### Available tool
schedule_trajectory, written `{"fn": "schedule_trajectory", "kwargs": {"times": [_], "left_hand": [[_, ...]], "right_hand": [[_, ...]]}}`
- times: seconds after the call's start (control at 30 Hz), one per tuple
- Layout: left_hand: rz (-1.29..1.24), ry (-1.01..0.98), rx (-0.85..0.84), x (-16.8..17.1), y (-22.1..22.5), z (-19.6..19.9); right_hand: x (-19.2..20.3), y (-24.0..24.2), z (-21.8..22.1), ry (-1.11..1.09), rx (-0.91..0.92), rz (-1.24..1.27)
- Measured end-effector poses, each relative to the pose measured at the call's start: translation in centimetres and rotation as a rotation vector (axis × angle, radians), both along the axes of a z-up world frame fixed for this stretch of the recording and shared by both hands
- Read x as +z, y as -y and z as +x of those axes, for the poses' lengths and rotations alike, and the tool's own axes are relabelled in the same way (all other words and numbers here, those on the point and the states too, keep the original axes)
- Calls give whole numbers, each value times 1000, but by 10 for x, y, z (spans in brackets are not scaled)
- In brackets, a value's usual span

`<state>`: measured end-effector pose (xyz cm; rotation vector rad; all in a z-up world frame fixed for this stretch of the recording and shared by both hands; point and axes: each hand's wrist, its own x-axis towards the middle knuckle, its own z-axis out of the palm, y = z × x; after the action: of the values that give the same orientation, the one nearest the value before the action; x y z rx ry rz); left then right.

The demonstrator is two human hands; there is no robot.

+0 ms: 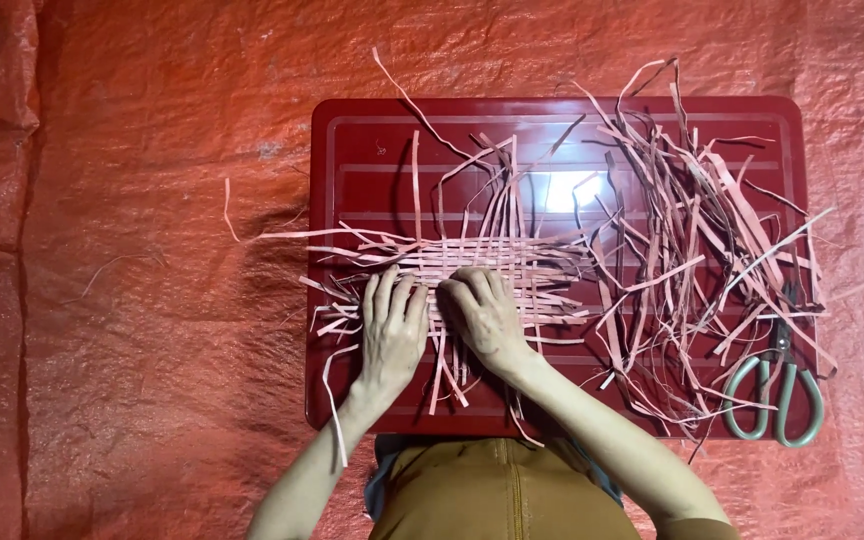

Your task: Weaving thin pink plastic strips together on a red tray to create a woven mat.

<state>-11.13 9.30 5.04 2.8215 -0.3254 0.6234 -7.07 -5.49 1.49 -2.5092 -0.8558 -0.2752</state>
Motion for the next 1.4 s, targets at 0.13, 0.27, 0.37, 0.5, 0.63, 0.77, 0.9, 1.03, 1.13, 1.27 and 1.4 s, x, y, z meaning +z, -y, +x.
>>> {"fn": "schedule_trajectory", "kwargs": {"times": [0.13,0.27,0.37,0.5,0.63,0.77,0.9,1.03,1.13,1.27,1.4], "left_hand": [[-17,42,25,-20,0,0],[3,94,39,-22,1,1],[-8,111,43,-24,3,2],[-5,129,39,-29,2,1],[10,124,34,-25,2,1],[3,123,37,-26,2,2],[22,89,62,-25,2,2],[42,50,40,-29,2,0],[72,18,27,-25,3,-2],[92,-33,24,-24,3,-3],[83,-47,-11,-25,3,-3]], "right_hand": [[4,-1,2,1,9,36],[-1,-2,2,-1,6,40],[5,-1,1,-3,-2,42],[-2,-2,2,-1,-2,41],[-3,-1,0,7,-11,32],[-3,0,1,32,2,-5],[2,0,1,25,11,-16],[-7,1,1,23,10,-11],[-4,-1,0,4,-24,15],[2,-1,0,41,-16,13],[-5,0,0,65,-3,-7]]}}
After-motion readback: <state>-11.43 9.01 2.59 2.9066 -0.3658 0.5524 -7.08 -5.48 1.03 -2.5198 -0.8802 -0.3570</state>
